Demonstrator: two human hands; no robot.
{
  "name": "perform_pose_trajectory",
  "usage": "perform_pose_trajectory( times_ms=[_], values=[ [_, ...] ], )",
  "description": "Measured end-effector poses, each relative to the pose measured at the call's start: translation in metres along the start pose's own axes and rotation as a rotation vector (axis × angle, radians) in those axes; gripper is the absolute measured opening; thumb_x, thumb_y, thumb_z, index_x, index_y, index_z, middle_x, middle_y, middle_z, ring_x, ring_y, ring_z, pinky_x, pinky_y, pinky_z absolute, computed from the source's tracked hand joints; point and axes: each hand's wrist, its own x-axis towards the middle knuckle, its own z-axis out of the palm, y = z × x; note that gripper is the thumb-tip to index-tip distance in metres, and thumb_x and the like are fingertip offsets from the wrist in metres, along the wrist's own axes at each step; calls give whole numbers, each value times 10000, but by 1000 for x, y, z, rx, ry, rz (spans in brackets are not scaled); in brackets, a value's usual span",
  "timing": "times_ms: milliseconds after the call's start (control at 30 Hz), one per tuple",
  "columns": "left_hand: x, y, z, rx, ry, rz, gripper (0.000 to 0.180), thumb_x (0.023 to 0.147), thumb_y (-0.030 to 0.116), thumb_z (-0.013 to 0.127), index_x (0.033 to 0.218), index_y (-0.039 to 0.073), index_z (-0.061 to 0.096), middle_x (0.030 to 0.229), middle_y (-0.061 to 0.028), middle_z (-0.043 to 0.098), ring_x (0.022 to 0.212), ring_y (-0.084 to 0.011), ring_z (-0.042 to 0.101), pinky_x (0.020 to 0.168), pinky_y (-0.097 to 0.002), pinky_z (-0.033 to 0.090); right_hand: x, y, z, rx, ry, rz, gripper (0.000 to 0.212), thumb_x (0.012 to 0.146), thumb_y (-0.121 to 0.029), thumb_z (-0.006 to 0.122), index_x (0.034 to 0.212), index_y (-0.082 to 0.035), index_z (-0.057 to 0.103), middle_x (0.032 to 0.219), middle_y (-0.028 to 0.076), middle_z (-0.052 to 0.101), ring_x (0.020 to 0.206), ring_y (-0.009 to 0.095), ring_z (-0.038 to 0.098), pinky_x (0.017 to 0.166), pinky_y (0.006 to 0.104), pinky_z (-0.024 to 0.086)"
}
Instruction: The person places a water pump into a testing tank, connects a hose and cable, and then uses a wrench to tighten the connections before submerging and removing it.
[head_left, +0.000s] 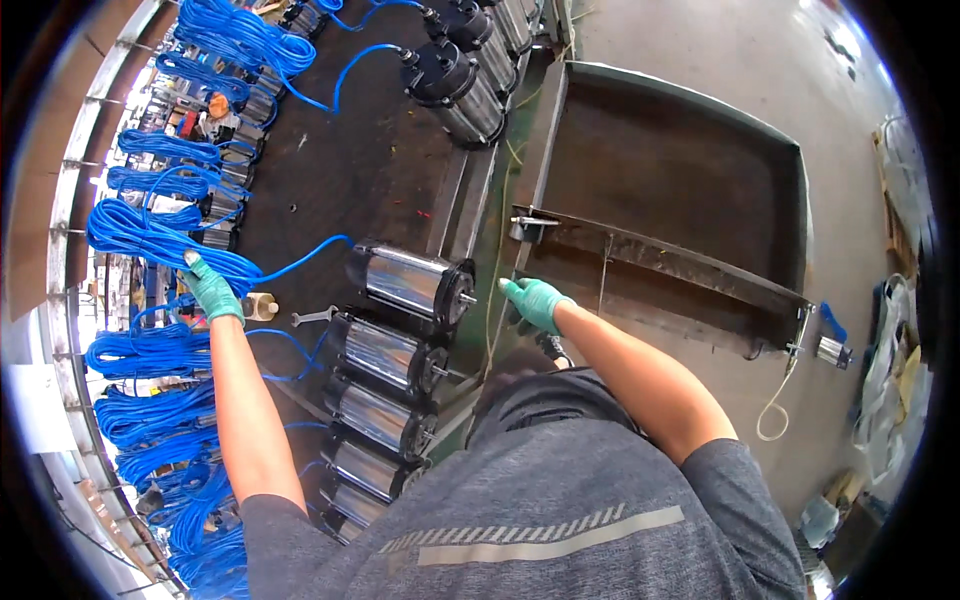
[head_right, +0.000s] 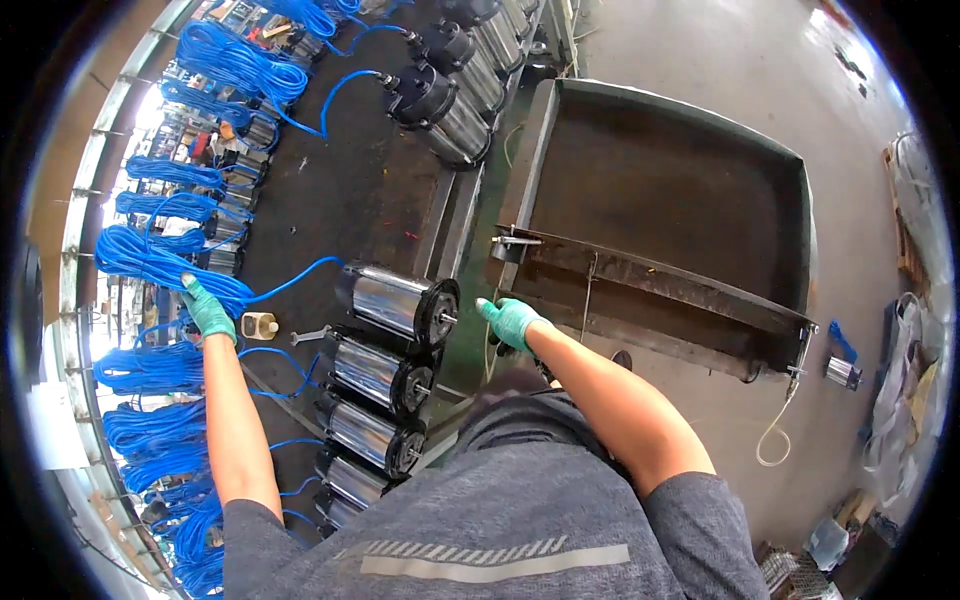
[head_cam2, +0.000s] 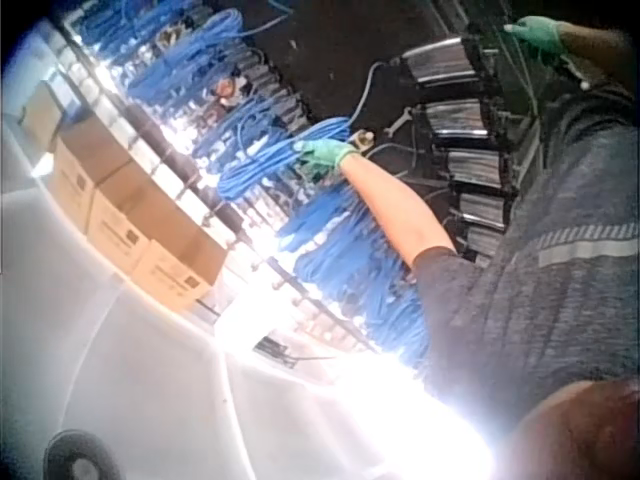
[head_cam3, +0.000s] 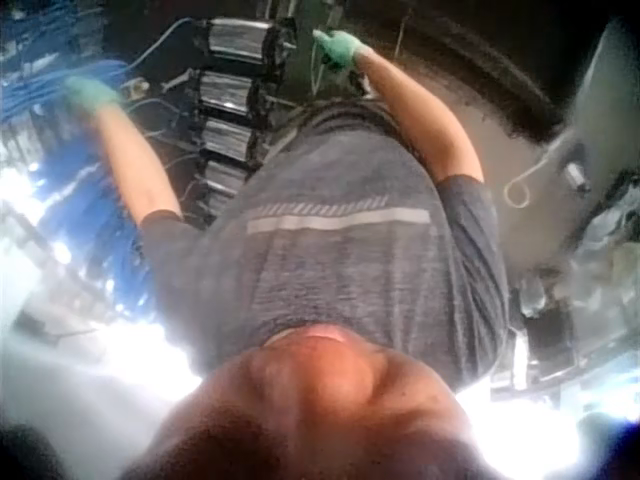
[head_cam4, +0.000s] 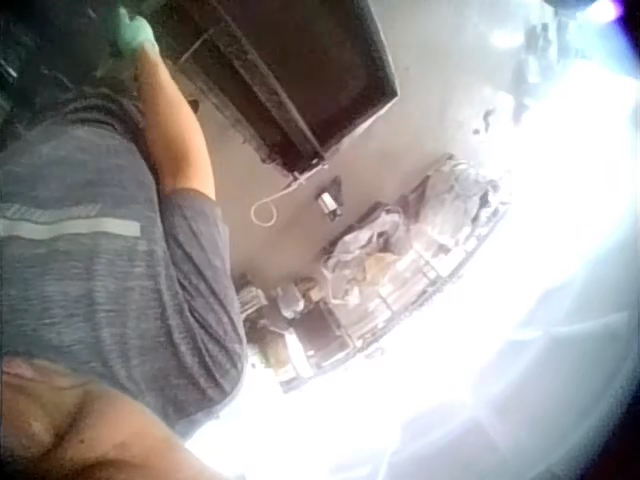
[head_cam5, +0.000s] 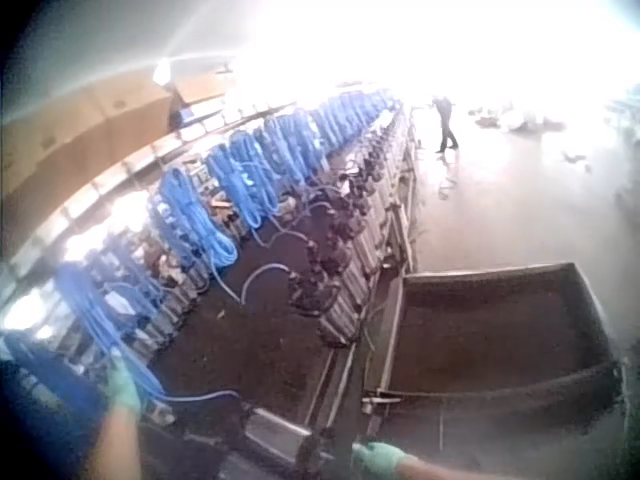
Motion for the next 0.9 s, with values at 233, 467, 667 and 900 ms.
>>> perform_pose_trajectory(
  times_ms=[233,467,667,900],
  values=[
    [-3,-15,-4,-41,-43,40,1010,922,759,468,1596,47,221,1582,-168,355,1385,-311,434,1164,-415,346,-16,-59,24,-160,31,-58,1081,875,-702,596,1566,14,174,1388,315,549,1310,419,537,1079,432,429],
    [-102,-49,17,-97,-125,60,581,1030,244,553,1533,45,341,1492,-126,482,1350,-233,485,1077,-359,407,2,-102,56,-334,45,-144,1241,877,-567,684,1543,68,-149,1214,331,637,1156,438,635,1019,425,478],
    [-217,-12,68,-315,-489,86,582,1019,213,602,1515,28,363,1436,-129,521,1307,-236,515,1132,-376,377,6,-111,53,-350,28,-66,1242,866,-603,669,1544,85,-110,1228,309,638,1159,435,630,1002,453,471],
    [-311,38,154,-141,-746,505,324,984,204,608,1254,26,596,1239,-146,620,1163,-294,586,1014,-419,456,-83,-46,-50,-327,402,-342,799,919,-532,632,1503,-47,383,1274,283,632,1205,423,603,1015,468,481]
  ],
)
